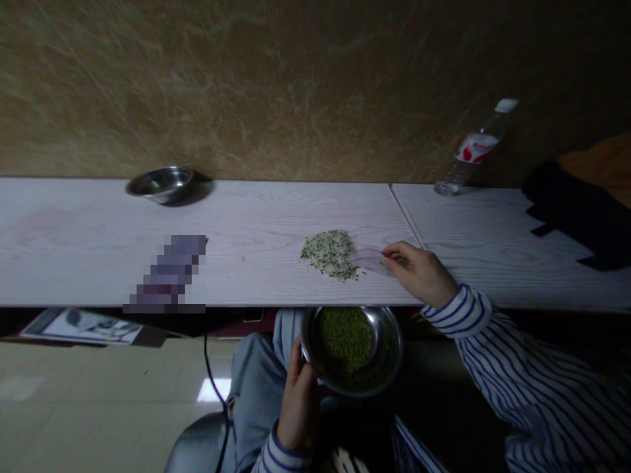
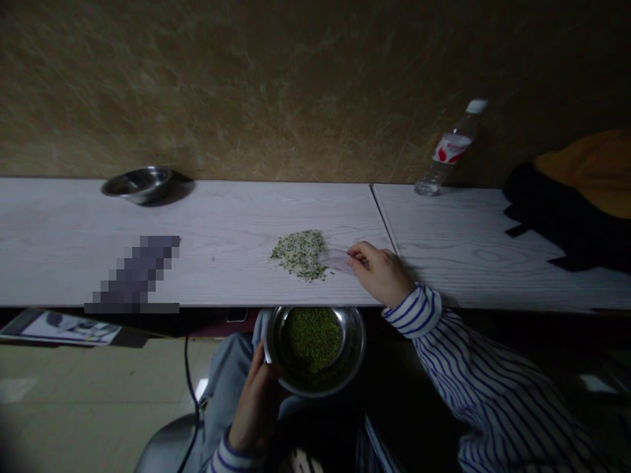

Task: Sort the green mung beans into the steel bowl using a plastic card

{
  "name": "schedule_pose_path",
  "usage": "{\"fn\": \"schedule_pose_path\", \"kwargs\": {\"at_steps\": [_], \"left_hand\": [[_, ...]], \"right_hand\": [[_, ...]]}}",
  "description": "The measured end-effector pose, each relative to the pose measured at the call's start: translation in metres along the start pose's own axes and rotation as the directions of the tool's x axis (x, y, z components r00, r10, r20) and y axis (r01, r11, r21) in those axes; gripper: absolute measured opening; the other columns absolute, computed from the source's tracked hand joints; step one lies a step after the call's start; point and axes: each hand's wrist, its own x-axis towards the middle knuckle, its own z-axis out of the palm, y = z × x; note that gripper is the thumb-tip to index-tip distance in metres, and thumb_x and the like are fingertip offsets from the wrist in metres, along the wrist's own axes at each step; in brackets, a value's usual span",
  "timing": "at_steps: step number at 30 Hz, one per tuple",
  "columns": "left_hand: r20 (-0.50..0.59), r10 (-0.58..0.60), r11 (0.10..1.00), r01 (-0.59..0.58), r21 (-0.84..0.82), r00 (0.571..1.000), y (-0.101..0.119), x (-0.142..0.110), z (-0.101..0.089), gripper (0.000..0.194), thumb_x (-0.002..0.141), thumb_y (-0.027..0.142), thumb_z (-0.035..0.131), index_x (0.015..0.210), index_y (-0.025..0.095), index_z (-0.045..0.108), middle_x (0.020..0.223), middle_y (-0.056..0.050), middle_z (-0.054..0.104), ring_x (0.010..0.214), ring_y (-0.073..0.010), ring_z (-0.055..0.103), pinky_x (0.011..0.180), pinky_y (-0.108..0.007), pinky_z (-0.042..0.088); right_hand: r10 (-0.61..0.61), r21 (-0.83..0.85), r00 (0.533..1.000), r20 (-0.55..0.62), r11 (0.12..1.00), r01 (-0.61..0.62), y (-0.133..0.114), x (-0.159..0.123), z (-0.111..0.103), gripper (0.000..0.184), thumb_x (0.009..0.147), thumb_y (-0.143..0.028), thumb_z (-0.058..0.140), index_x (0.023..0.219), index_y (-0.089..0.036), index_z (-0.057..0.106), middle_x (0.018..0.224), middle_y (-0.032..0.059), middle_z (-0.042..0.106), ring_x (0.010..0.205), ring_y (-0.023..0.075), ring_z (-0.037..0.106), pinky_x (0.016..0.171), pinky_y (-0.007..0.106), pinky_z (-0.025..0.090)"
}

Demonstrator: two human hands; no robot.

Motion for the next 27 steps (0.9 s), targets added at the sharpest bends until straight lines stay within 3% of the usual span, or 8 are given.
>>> {"fn": "schedule_pose_path", "kwargs": {"at_steps": [7, 14, 27], "left_hand": [[-0.03, 0.018, 1.0, -0.018, 0.002, 0.999, 0.001, -0.005, 0.006, 0.079, 0.074, 0.025, 0.065, 0.149, 0.024, 0.04, 0.133, -0.012, 0.06, 0.095, -0.0249, 0.062, 0.059, -0.027, 0.052], [-0.052, 0.026, 1.0, -0.027, -0.013, 0.998, 0.0, -0.005, 0.008, 0.075, 0.073, 0.025, 0.067, 0.145, 0.026, 0.047, 0.127, -0.009, 0.065, 0.097, -0.0261, 0.064, 0.059, -0.027, 0.052], [-0.061, -0.005, 1.0, 0.003, -0.027, 0.998, -0.001, -0.003, 0.005, 0.089, 0.069, 0.024, 0.067, 0.154, 0.025, 0.037, 0.128, -0.011, 0.064, 0.092, -0.0235, 0.062, 0.063, -0.03, 0.053]], "right_hand": [[-0.027, 0.019, 0.999, 0.022, 0.999, 0.026, -0.01, -0.014, -0.005, 0.011, 0.085, -0.028, 0.062, 0.09, -0.022, 0.07, 0.08, 0.0047, 0.077, 0.075, 0.0219, 0.074, 0.07, 0.034, 0.058], [0.032, 0.005, 0.997, -0.064, 0.999, -0.032, 0.002, -0.016, -0.019, 0.012, 0.082, -0.029, 0.062, 0.089, -0.021, 0.069, 0.079, 0.005, 0.076, 0.073, 0.0219, 0.073, 0.072, 0.034, 0.059], [0.071, 0.081, 0.997, -0.011, 0.994, -0.07, 0.003, -0.034, -0.014, 0.015, 0.084, -0.035, 0.063, 0.09, -0.022, 0.069, 0.077, 0.0052, 0.075, 0.07, 0.0216, 0.072, 0.067, 0.034, 0.06]]}}
